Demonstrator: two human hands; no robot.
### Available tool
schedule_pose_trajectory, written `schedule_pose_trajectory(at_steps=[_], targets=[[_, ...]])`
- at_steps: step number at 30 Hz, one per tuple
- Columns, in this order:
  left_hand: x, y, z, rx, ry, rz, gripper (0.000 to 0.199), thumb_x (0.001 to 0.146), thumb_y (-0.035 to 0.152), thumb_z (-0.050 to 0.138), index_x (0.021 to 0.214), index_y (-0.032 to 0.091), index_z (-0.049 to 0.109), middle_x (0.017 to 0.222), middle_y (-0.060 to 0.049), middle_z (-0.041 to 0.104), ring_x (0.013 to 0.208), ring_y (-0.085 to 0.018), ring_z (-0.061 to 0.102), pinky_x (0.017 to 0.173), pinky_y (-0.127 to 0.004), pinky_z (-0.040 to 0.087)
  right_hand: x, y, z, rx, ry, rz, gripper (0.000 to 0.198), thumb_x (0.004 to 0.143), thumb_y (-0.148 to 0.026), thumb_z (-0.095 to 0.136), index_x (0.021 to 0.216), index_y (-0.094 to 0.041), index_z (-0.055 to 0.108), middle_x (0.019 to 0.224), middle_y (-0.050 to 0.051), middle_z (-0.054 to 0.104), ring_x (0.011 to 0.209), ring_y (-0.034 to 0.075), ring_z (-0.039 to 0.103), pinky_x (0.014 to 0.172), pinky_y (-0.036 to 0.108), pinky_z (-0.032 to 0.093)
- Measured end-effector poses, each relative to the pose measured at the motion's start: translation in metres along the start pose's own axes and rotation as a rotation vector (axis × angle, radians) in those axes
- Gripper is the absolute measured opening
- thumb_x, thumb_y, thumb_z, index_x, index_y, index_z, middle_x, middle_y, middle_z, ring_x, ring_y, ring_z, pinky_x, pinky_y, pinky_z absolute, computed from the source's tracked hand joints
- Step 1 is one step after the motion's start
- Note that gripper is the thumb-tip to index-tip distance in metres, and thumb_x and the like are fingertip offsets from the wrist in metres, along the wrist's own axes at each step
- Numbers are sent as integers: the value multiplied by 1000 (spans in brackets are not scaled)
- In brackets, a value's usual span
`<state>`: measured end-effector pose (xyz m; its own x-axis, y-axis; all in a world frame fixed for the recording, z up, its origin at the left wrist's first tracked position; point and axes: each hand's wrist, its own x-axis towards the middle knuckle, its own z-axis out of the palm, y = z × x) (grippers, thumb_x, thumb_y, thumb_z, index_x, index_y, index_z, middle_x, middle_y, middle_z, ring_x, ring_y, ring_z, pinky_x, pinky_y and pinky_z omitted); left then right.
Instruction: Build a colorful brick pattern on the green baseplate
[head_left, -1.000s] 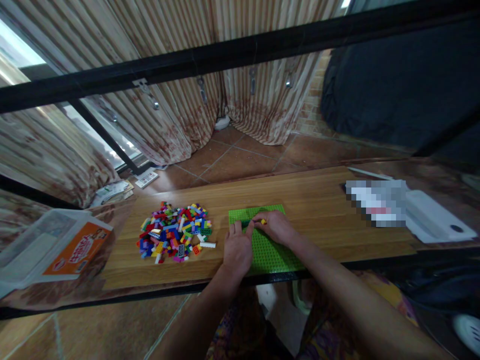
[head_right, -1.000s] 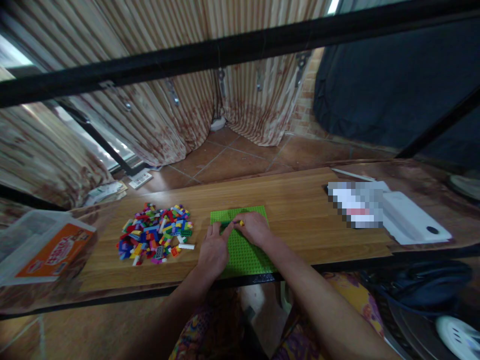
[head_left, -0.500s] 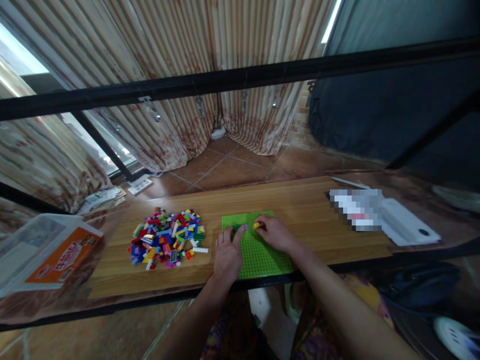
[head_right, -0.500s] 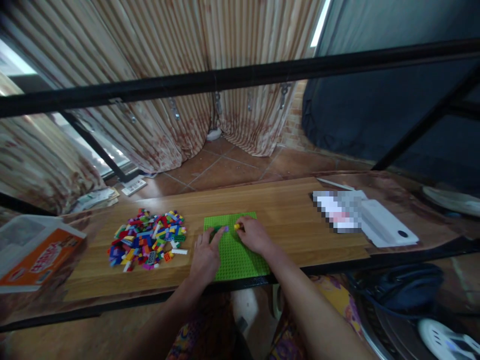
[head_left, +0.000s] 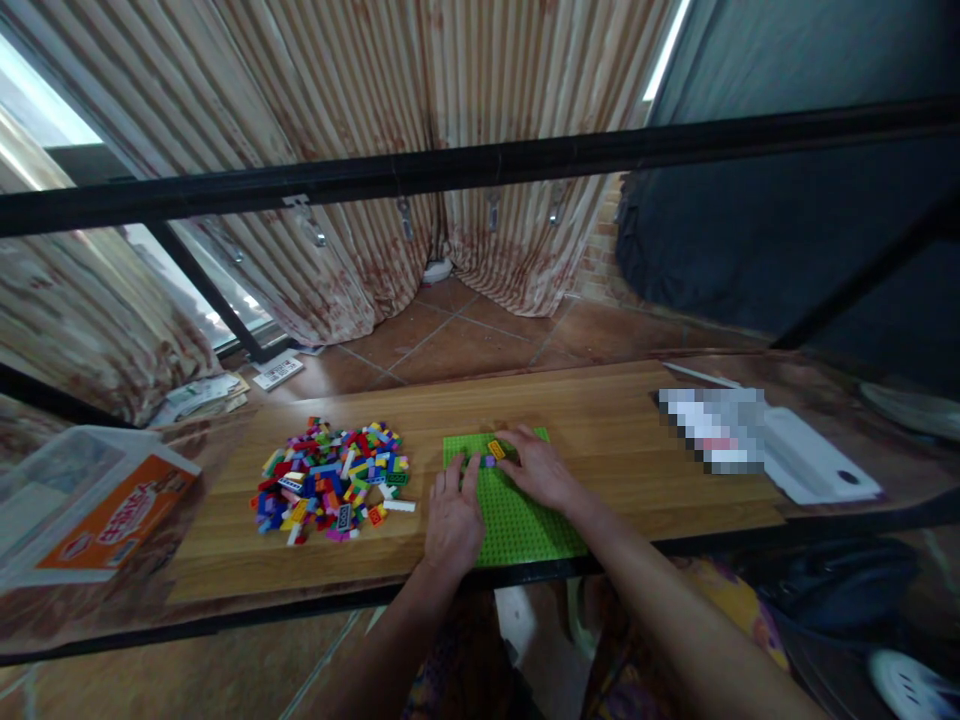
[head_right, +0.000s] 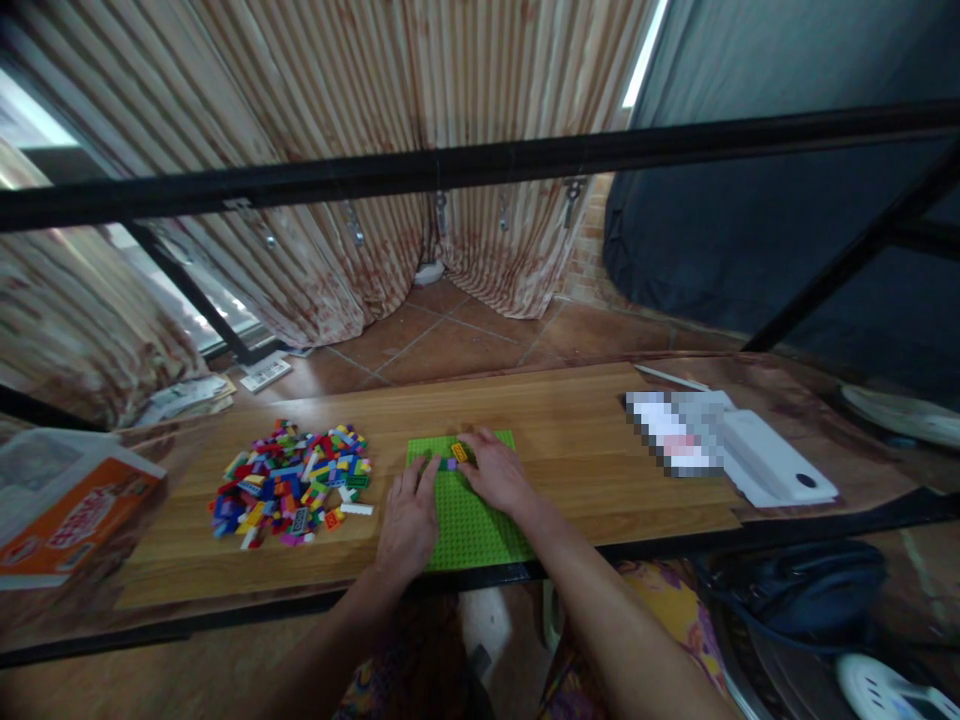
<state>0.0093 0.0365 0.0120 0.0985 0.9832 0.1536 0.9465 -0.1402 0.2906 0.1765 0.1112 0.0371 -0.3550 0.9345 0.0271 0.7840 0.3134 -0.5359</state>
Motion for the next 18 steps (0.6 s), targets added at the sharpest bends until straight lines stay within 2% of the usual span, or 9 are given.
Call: schedule_pose_trajectory(at_steps=[5,12,18], targets=[[-1,0,-2,-18,10,40,55,92,11,37,147,20,42,155,-12,37,126,-28,48,101,-44,43,3,1,-2,-36,-55,-72,34,89,-24,58,122,-24,62,118,7,60,105,19,59,92,30,44],[-1,2,-7,18,-58,84,53,94,14,36,145,25,43,149,-5,48,126,-26,45,100,-45,41,4,2,1,-17,3,-85,25,94,-24,48,112,-21,66,115,9,64,102,18,61,91,31,45],[3,3,-7,49,-52,120,52,92,11,37,143,22,46,144,-6,53,123,-26,48,101,-45,40,2,12,1,215,105,31,23,93,-24,48,99,-18,70,96,7,73,87,18,66,82,30,49]])
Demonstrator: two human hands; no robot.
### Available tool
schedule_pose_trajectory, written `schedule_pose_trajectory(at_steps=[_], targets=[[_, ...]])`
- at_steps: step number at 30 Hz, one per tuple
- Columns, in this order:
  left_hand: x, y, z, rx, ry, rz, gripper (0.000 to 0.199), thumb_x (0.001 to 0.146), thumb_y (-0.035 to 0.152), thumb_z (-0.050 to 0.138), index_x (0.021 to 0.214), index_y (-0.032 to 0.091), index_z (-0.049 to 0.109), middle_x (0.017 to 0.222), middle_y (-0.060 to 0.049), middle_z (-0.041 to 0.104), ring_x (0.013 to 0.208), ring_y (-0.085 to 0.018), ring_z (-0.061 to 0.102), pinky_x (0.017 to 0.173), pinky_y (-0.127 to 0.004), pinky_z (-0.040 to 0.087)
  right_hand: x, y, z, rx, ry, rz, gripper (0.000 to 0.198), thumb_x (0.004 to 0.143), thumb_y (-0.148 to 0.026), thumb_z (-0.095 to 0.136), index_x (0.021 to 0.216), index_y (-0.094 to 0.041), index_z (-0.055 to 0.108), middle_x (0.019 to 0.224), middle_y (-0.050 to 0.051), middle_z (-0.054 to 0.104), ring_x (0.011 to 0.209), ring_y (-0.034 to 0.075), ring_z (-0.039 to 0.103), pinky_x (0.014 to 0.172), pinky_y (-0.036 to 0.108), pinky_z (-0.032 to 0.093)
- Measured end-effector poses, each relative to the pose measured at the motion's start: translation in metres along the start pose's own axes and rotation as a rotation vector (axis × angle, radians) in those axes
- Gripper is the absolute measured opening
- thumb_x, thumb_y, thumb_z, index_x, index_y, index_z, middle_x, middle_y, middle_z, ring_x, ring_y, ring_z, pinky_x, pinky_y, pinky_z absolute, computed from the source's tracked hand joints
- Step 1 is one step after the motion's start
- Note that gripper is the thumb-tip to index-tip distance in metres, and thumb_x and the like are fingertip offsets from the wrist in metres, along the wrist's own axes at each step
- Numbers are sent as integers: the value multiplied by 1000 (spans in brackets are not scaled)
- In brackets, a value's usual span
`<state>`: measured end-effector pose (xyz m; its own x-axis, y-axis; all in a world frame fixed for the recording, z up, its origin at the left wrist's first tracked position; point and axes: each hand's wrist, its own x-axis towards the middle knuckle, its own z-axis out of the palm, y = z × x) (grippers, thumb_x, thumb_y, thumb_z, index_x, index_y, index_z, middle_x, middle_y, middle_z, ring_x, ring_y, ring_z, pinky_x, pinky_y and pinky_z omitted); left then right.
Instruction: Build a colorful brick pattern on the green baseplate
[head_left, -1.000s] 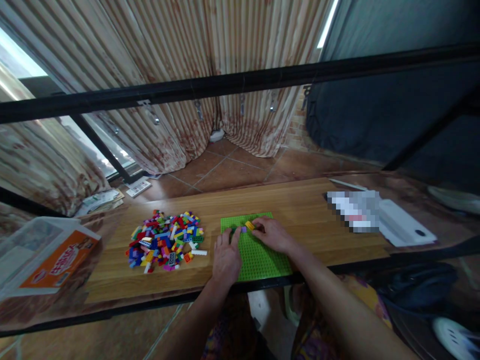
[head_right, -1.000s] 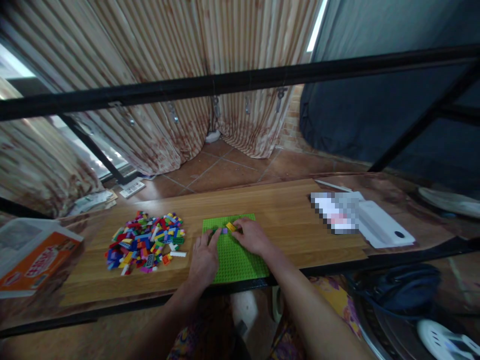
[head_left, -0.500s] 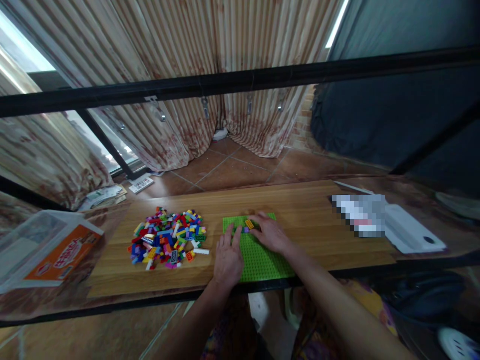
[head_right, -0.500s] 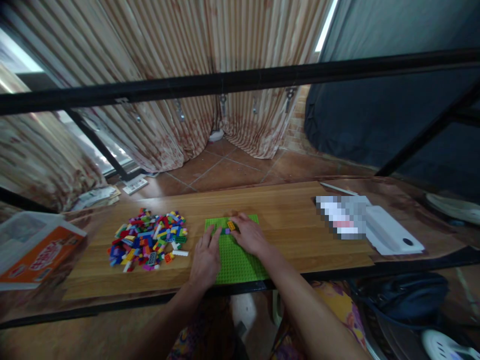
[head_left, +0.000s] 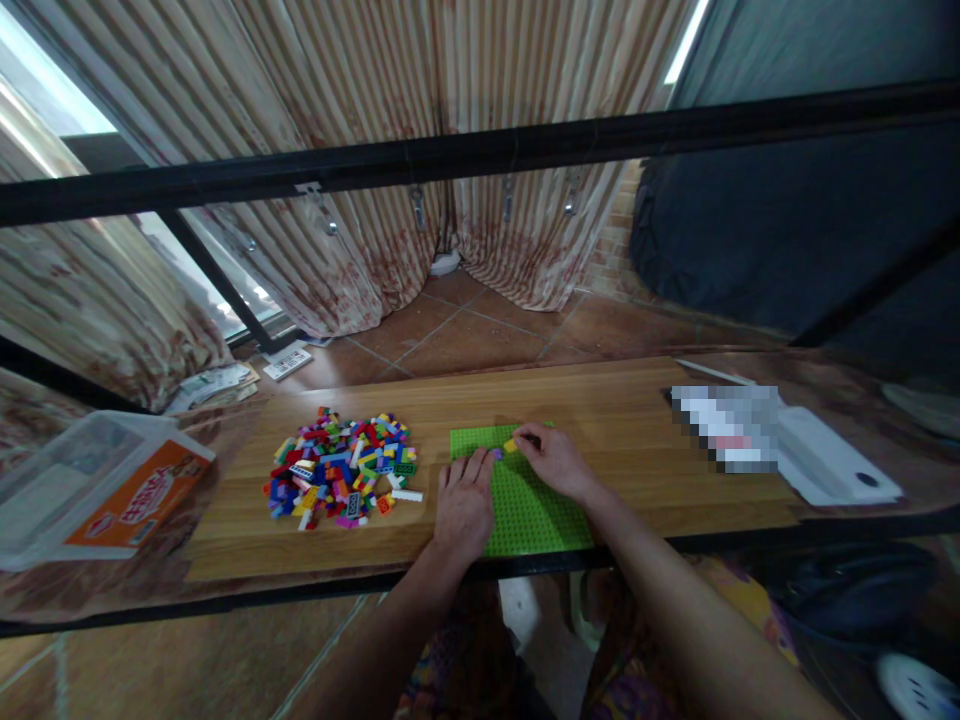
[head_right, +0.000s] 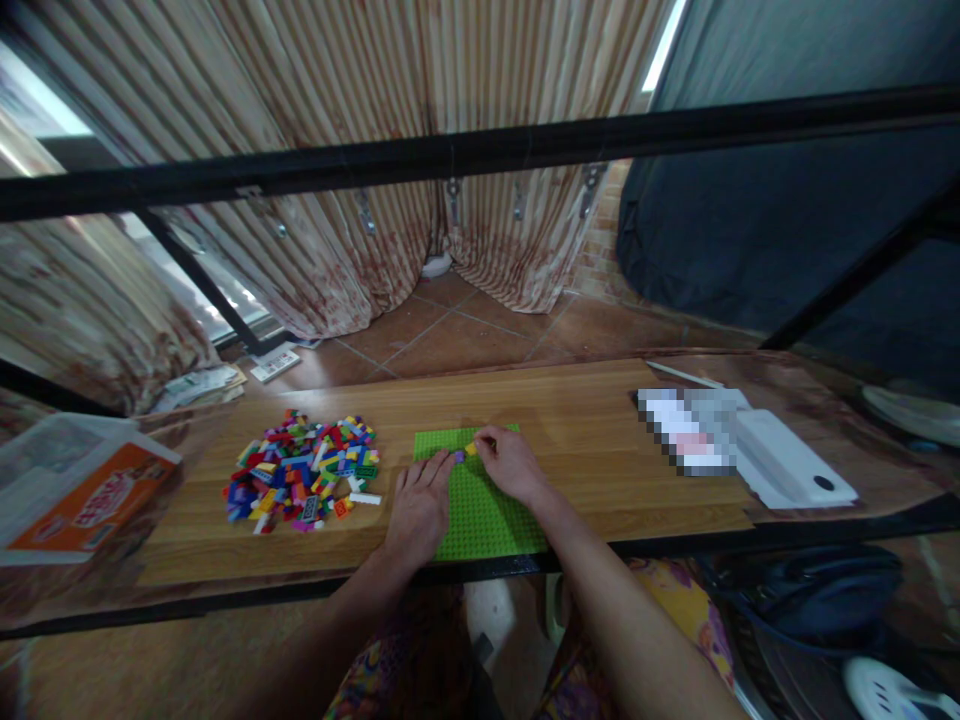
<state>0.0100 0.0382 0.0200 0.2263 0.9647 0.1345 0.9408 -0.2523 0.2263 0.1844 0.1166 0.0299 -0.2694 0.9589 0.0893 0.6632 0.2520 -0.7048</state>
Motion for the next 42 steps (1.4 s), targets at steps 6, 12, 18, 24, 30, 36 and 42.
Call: schedule_pose_trajectory(at_steps=[6,12,18,24,30,36,42], targets=[[1,-2,3,14,29,28,50,92,11,37,141,19,48,143,-7,55,121,-25,50,103,-44,40,-5,3,3,-1,-3,63,23,91,-25,50,97,-20,71,94,5,74,85,17,66,80,30,49],[-2,-2,3,-32,52,29,49,94,13,36,142,20,46,144,-7,54,122,-24,49,105,-43,39,-9,9,-2,-152,-37,0,28,87,-26,60,113,-20,69,108,8,68,91,17,63,86,31,47],[-1,0,-1,-36,32,7,49,94,13,36,142,18,46,144,-8,52,121,-25,48,104,-43,38,-7,8,-3,-203,-99,-42,21,89,-23,57,105,-21,72,106,8,67,97,18,62,90,31,45],[-1,0,-1,-27,20,19,56,93,12,38,148,21,37,144,-8,51,121,-25,46,105,-43,37,-5,1,-2,-186,-136,-67,21,90,-25,58,103,-23,73,106,6,69,94,18,63,87,30,46],[1,3,-5,65,-61,21,65,88,11,45,149,31,38,145,-8,48,119,-29,46,99,-47,39,2,2,-5,-138,-167,-87,18,87,-25,62,98,-21,76,96,7,70,90,17,63,83,30,47],[5,8,-7,134,-102,22,66,85,9,45,148,29,40,144,-11,48,118,-31,47,97,-49,41,6,5,-4,-129,-171,-93,16,85,-25,64,93,-21,78,88,5,70,81,17,62,76,29,45],[8,11,-9,122,-107,-1,62,86,9,45,145,27,45,141,-12,50,116,-32,48,96,-50,41,13,7,-5,-113,-223,-69,16,83,-24,66,93,-22,78,85,4,71,78,17,62,71,27,44]])
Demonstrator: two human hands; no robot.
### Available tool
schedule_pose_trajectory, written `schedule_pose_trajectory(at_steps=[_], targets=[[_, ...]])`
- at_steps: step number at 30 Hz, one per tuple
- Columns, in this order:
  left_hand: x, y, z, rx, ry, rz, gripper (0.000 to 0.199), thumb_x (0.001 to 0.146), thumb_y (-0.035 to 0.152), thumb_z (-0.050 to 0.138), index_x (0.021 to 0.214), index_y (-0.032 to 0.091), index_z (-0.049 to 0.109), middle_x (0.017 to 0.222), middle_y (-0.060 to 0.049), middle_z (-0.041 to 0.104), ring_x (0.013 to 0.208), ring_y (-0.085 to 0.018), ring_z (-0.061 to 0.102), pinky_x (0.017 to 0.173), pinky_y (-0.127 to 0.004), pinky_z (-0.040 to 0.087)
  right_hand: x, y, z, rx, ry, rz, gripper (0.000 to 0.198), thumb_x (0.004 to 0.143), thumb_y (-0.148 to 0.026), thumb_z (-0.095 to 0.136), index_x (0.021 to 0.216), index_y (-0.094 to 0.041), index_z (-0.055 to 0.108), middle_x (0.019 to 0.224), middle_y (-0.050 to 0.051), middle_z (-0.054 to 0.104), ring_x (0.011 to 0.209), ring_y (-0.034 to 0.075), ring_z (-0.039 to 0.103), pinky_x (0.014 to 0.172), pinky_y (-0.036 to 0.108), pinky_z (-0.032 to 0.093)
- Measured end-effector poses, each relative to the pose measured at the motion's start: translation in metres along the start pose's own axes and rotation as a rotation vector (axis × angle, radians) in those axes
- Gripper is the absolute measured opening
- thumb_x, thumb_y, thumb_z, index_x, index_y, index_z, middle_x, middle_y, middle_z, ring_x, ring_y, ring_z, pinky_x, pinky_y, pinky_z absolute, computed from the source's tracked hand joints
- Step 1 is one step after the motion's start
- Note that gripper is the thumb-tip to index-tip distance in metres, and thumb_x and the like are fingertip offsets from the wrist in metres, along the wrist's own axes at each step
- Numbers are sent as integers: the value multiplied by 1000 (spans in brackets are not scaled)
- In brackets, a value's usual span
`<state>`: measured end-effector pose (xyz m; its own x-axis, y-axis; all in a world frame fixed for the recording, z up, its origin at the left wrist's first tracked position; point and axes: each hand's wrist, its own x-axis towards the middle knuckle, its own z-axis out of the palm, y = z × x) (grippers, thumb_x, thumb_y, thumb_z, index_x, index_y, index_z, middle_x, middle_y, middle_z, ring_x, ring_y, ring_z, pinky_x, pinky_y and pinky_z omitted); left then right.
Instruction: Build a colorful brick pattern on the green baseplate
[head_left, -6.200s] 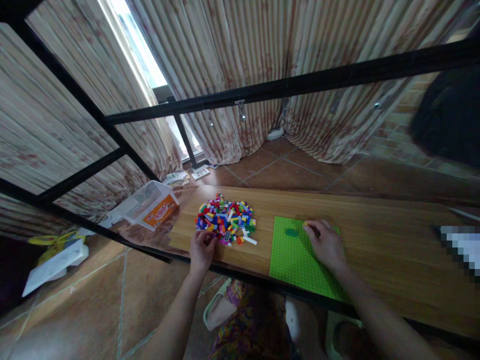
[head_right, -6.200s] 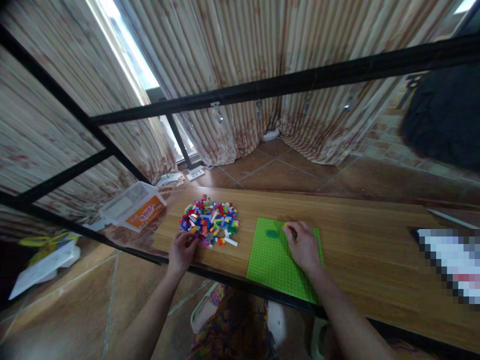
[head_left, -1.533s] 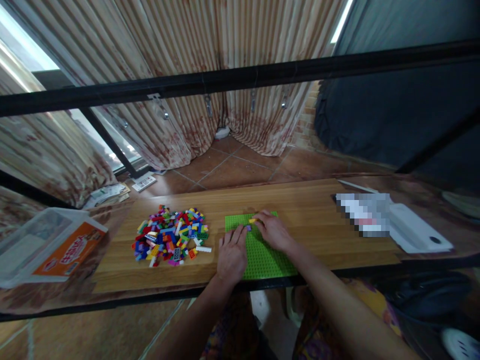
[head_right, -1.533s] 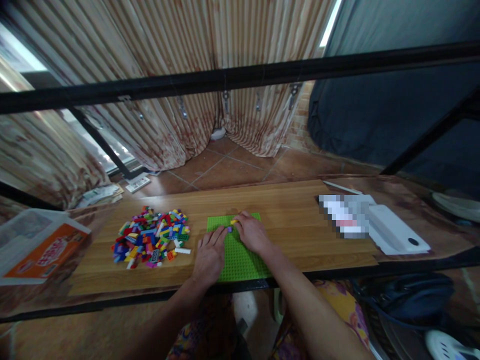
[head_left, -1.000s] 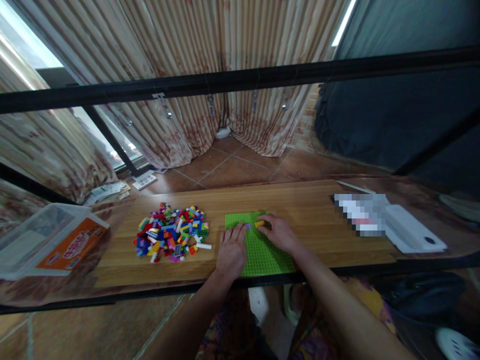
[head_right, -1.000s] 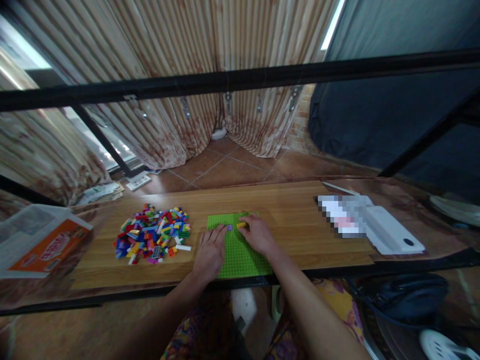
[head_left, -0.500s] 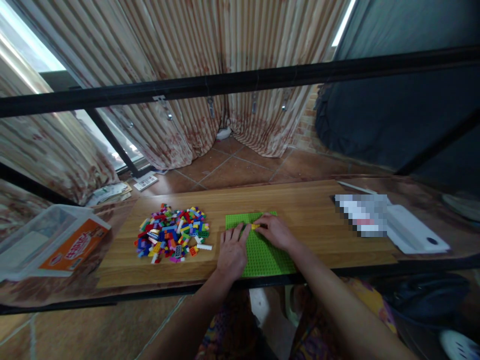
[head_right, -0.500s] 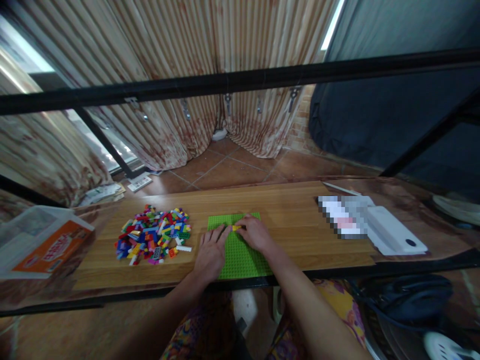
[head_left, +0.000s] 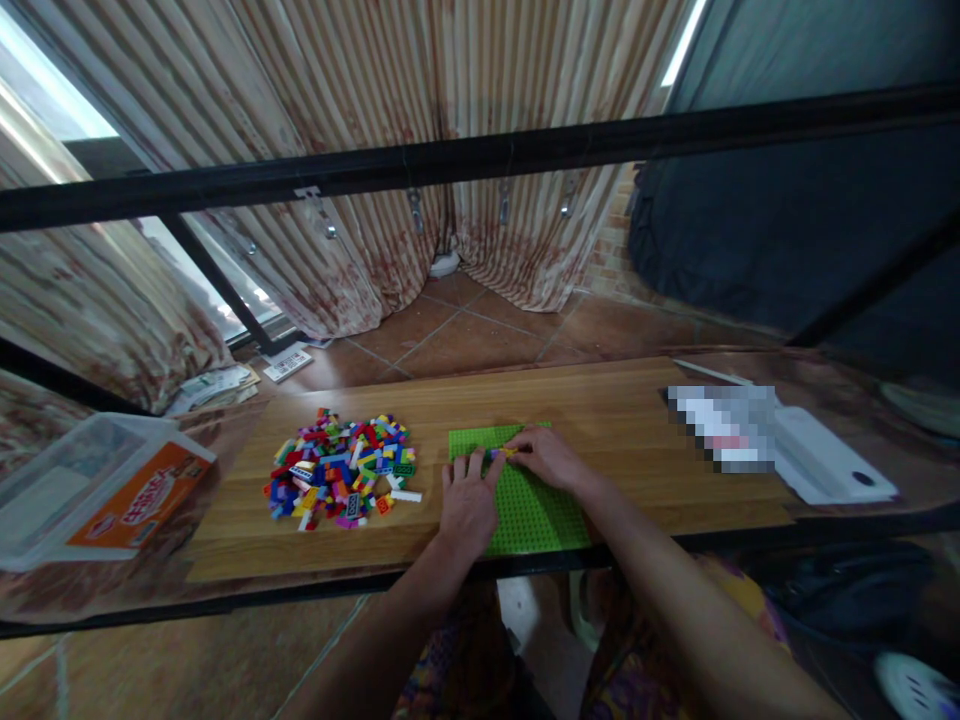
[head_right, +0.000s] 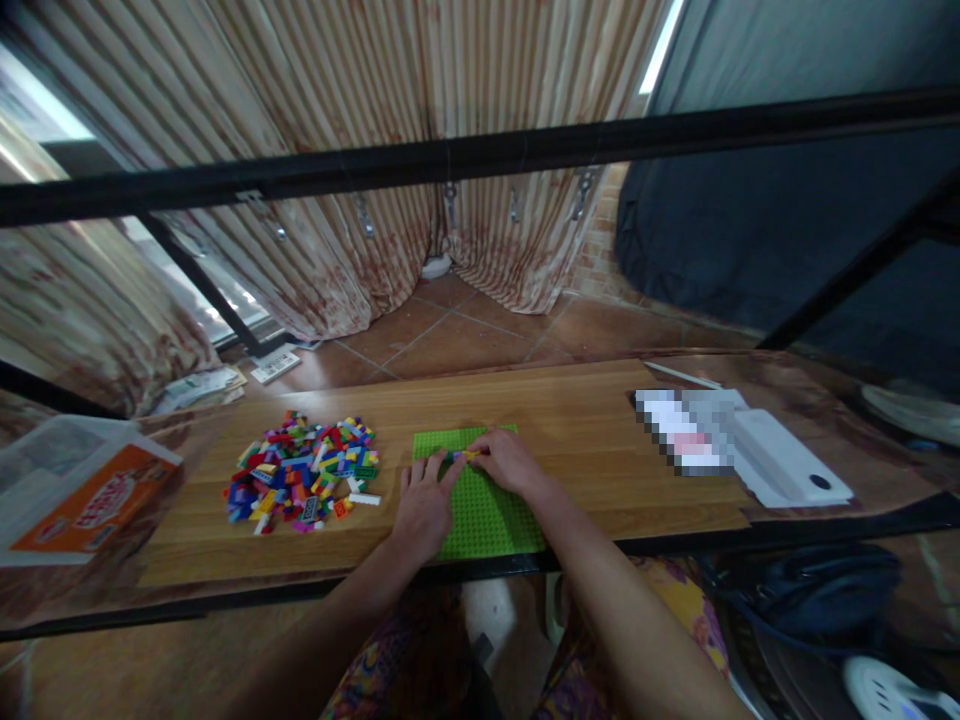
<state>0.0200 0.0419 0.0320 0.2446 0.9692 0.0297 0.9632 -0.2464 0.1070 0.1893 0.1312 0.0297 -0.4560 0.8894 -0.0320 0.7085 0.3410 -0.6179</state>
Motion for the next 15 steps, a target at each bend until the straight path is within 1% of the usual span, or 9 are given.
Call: schedule_pose_trajectory(at_steps=[3,8,10,13,15], targets=[[2,2,-3,-7,-5,-8,60,85,10,45,143,25,47,139,-13,51,116,-32,48,95,-51,42,1,0,-1,11,-36,14,16,83,-23,66,93,-23,78,84,4,72,77,17,62,70,27,44],[4,8,-7,20,-25,-30,55,87,8,42,140,24,50,135,-14,54,114,-33,50,94,-53,44,-3,-3,7,-18,54,31,15,84,-26,64,90,-22,78,88,5,72,82,17,62,76,28,44],[4,10,-9,28,-22,-28,55,88,7,40,140,23,50,136,-15,53,116,-33,51,94,-54,44,-4,-2,11,57,92,31,14,83,-25,65,88,-22,78,86,5,71,82,17,62,77,29,44],[4,9,-9,19,-16,-32,61,85,3,40,141,24,49,139,-14,52,118,-33,51,96,-53,44,-7,4,13,208,150,37,11,76,-24,70,84,-22,78,80,4,71,77,17,62,77,30,46],[3,4,-8,-12,-20,-31,66,81,0,41,142,25,48,141,-13,51,120,-32,51,98,-53,44,-9,9,12,257,177,34,15,74,-27,71,86,-21,77,81,3,72,75,17,62,74,29,48]])
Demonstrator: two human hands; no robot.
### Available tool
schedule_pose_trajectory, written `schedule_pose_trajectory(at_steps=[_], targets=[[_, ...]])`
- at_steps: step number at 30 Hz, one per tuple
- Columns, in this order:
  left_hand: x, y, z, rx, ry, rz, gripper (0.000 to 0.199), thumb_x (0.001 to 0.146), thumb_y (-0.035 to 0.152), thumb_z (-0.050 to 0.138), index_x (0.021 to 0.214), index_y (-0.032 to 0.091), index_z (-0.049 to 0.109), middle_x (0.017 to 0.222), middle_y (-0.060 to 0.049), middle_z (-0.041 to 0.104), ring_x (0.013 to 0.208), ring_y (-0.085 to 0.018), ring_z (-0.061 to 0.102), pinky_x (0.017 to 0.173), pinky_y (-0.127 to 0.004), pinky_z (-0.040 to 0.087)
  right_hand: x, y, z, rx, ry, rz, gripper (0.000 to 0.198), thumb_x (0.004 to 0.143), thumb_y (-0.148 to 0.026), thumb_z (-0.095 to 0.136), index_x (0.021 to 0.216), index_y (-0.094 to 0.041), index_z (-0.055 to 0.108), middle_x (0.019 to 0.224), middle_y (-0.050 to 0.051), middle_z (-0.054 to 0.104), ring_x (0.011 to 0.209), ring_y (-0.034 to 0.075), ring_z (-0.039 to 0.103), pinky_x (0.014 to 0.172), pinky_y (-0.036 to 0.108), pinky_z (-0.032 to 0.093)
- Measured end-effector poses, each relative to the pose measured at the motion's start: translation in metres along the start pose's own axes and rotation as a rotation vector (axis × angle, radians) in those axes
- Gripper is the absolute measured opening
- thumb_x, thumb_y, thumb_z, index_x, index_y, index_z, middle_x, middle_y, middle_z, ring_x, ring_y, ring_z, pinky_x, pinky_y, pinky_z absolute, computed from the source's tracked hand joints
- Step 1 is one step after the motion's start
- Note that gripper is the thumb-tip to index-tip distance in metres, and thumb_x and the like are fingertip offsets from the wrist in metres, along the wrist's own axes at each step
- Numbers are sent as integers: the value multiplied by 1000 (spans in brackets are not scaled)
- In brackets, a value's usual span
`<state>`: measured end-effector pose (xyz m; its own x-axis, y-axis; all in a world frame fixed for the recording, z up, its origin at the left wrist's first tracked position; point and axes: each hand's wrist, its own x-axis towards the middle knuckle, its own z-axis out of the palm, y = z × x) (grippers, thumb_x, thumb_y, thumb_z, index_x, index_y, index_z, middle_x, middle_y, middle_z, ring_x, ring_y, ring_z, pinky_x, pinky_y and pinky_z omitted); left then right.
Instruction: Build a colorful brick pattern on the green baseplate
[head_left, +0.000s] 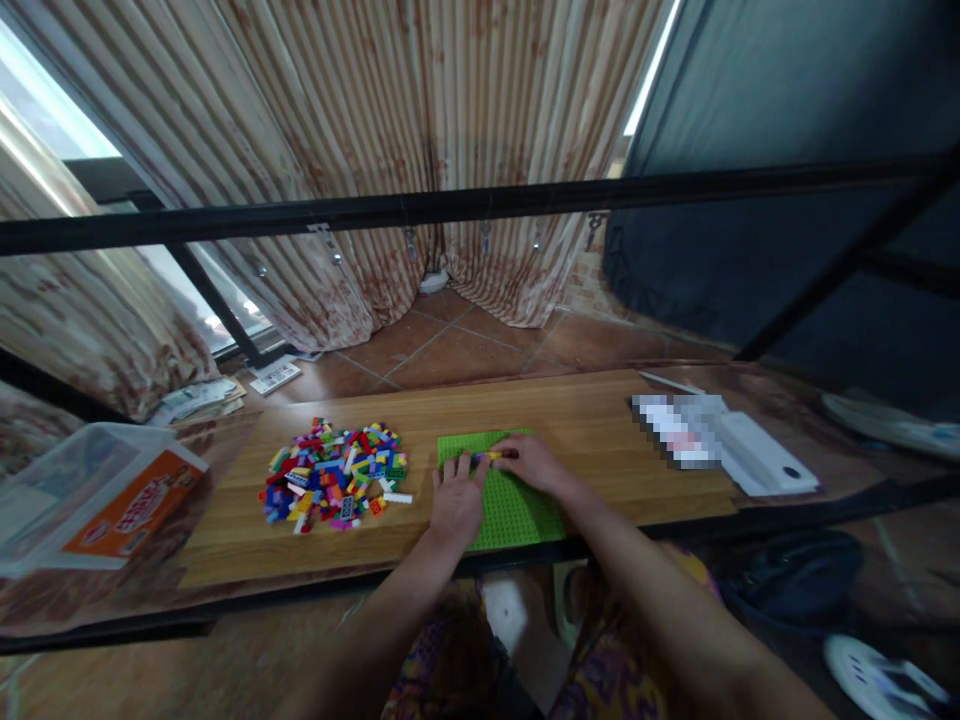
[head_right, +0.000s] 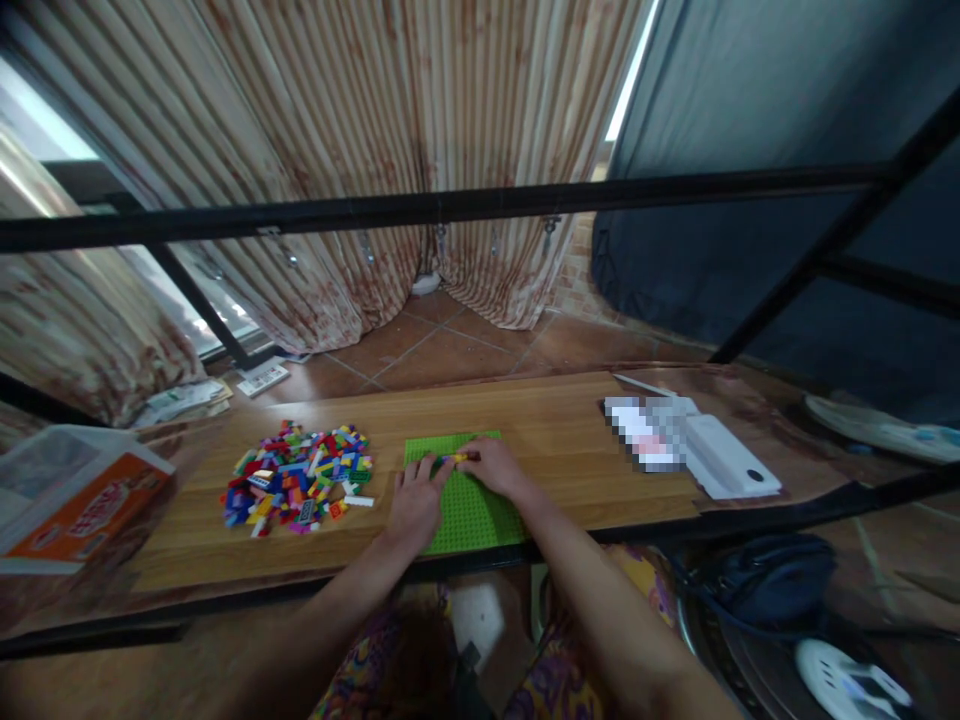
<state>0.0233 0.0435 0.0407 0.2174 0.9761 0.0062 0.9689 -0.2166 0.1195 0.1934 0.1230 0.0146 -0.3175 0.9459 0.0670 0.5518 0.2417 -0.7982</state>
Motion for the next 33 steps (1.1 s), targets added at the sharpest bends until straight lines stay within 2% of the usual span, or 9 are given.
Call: schedule_pose_trajectory(at_steps=[4,8,12,16,20,24,28,33], targets=[[-4,-14,5,-148,38,36,74,75,-3,43,146,20,42,147,-13,46,129,-29,48,107,-47,41,-2,12,-1,76,97,38,32,87,-38,54,100,-18,74,81,5,73,69,15,64,66,28,51],[-11,-21,11,-288,145,-5,69,78,-2,40,146,11,39,150,-17,42,139,-26,41,114,-43,36,3,18,3,59,193,94,40,91,-39,42,93,-15,74,69,5,70,59,16,62,57,26,49],[-19,-19,15,-376,209,-14,59,84,3,39,142,10,44,148,-19,45,138,-27,43,114,-48,37,20,9,-1,-55,307,112,34,90,-35,45,84,-18,73,76,8,72,69,20,65,66,30,49],[-33,-19,21,-430,287,-41,55,87,6,40,141,12,45,147,-18,45,139,-29,41,112,-51,39,45,-11,-2,-178,379,70,32,94,-29,42,95,-17,72,93,13,72,85,22,65,80,34,48],[-48,-23,29,-476,325,-40,54,88,8,41,142,16,44,146,-16,47,137,-27,43,112,-53,40,64,-34,16,-263,348,-48,35,97,-26,37,109,-17,67,110,12,68,103,21,61,94,33,43],[-55,-29,40,-519,345,-26,51,88,8,41,138,16,47,141,-15,51,133,-25,48,111,-50,43,68,-43,41,-323,278,-134,37,99,-29,34,119,-17,63,117,12,65,113,22,54,101,37,38],[-54,-32,49,-533,372,-22,50,87,7,42,136,15,49,138,-16,54,131,-25,50,108,-49,46,65,-42,52,-369,236,-132,41,100,-34,32,127,-17,57,123,13,62,118,25,51,101,41,36],[-54,-29,51,-539,381,-22,48,89,7,40,136,13,49,139,-18,53,132,-26,49,109,-49,46,63,-42,54,-458,167,-118,45,100,-36,28,133,-16,52,128,13,60,120,25,48,102,41,34]])
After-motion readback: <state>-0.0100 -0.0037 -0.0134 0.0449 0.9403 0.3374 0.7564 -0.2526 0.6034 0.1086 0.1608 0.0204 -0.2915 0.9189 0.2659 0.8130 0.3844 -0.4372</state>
